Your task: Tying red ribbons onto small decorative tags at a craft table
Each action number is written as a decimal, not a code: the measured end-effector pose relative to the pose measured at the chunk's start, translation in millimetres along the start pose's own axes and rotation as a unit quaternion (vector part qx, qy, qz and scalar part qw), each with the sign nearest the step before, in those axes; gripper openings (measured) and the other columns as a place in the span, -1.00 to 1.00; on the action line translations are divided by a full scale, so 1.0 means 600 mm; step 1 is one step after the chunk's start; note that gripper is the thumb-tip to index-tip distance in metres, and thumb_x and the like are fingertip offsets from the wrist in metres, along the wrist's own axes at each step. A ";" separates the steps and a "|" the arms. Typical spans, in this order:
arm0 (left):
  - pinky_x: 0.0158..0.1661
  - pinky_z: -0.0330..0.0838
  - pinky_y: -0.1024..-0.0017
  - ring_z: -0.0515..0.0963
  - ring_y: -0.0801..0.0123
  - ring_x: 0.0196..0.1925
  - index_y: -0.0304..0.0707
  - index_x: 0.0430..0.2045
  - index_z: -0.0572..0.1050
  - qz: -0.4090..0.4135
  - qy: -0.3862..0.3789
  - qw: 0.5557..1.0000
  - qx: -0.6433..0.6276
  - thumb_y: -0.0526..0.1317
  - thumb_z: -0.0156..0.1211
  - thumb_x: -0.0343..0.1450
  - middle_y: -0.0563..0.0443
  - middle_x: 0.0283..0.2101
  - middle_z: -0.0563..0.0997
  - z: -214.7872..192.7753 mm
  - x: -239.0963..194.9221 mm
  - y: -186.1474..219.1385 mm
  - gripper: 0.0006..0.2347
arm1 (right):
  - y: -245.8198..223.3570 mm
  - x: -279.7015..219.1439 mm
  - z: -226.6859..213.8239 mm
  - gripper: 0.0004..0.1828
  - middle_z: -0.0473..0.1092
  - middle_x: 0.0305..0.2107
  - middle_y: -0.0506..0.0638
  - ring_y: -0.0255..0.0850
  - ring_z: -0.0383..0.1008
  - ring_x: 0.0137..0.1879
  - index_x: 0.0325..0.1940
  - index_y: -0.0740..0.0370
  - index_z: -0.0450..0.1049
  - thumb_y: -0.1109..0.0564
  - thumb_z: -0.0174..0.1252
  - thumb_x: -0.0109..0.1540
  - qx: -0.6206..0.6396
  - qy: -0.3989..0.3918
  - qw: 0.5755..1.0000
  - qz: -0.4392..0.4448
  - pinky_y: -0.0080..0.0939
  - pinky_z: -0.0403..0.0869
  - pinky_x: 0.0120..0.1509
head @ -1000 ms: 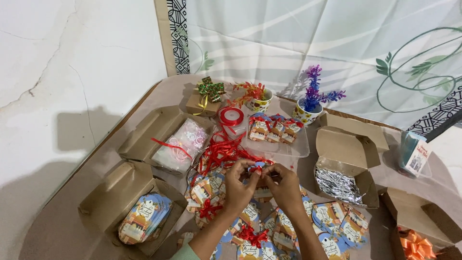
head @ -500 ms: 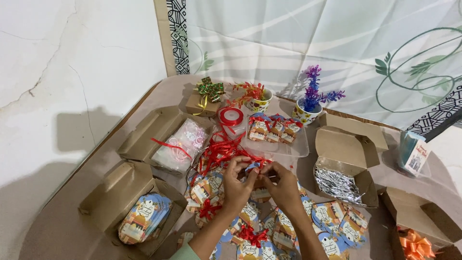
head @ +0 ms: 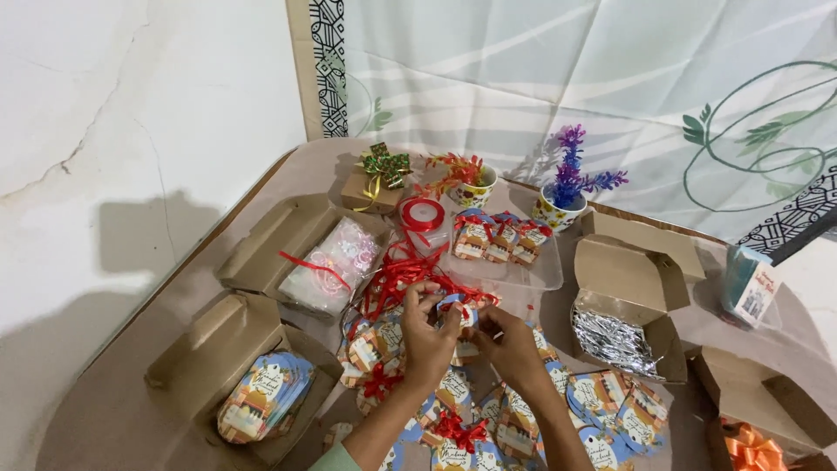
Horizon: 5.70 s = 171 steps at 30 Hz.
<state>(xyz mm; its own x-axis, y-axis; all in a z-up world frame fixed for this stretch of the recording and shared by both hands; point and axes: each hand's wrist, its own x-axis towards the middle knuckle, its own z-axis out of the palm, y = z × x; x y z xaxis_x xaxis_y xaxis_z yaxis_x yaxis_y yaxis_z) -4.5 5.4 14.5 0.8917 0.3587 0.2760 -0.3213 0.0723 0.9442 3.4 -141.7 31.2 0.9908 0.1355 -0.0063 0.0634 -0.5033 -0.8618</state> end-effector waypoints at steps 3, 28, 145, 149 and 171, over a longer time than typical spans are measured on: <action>-0.32 0.72 0.32 0.63 0.16 0.01 -0.16 -0.11 0.37 -0.005 0.002 1.000 -0.008 -0.35 0.32 0.34 -0.19 -0.08 0.57 -0.001 0.000 0.003 -0.70 | 0.000 0.001 -0.004 -0.82 0.47 -0.55 -0.07 -0.31 0.33 -0.42 -0.41 0.14 0.46 0.18 0.27 0.28 -0.005 -0.008 1.000 -0.012 -0.21 0.28 -0.28; -0.13 0.61 0.33 0.66 0.28 -0.22 -0.16 0.21 0.30 0.001 0.023 0.998 -0.065 -0.29 0.17 0.41 -0.05 -0.23 0.63 -0.009 0.009 -0.002 -0.57 | -0.105 0.089 -0.133 -0.86 0.60 -0.18 0.11 -0.06 0.49 -0.25 -0.10 0.21 0.65 0.18 0.21 0.33 -0.097 0.212 0.971 0.057 -0.09 0.42 -0.16; -0.35 0.38 0.44 0.52 0.43 -0.42 -0.26 -0.58 0.51 0.060 -0.069 0.995 0.045 -0.32 0.16 0.45 0.05 -0.56 0.56 0.004 0.013 -0.065 -0.85 | 0.018 -0.072 0.015 -0.71 0.58 -0.26 0.04 0.05 0.52 -0.09 -0.24 0.12 0.64 0.27 0.40 -0.03 -0.220 0.040 0.922 -0.315 0.10 0.47 -0.08; -0.36 0.38 0.44 0.49 0.43 -0.43 -0.18 -0.51 0.53 0.059 -0.109 0.991 -0.040 -0.26 0.05 0.40 0.09 -0.50 0.54 -0.006 0.009 -0.035 -0.88 | -0.055 -0.101 0.031 -0.68 0.49 -0.04 0.01 0.00 0.43 0.10 0.03 0.09 0.55 0.17 0.28 0.18 -0.195 0.098 0.934 -0.282 0.01 0.41 0.12; -0.33 0.47 0.18 0.59 0.22 -0.33 -0.15 -0.27 0.54 0.082 -0.233 0.953 0.176 -0.14 0.06 0.45 -0.05 -0.20 0.55 0.002 -0.002 -0.097 -0.84 | -0.160 -0.043 0.070 -0.76 0.63 -0.27 0.15 0.18 0.65 -0.07 -0.15 0.12 0.69 0.28 0.29 0.13 -0.147 -0.065 0.962 -0.221 0.05 0.58 0.10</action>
<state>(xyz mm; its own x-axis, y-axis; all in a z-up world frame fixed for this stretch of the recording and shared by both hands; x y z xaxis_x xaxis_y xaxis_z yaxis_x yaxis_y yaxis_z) 13.5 -0.2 -40.4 0.9101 -0.1191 0.3969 -0.4141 -0.2946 0.8612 -33.1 -60.9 92.9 0.8376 0.4872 0.2472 0.5244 -0.5899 -0.6140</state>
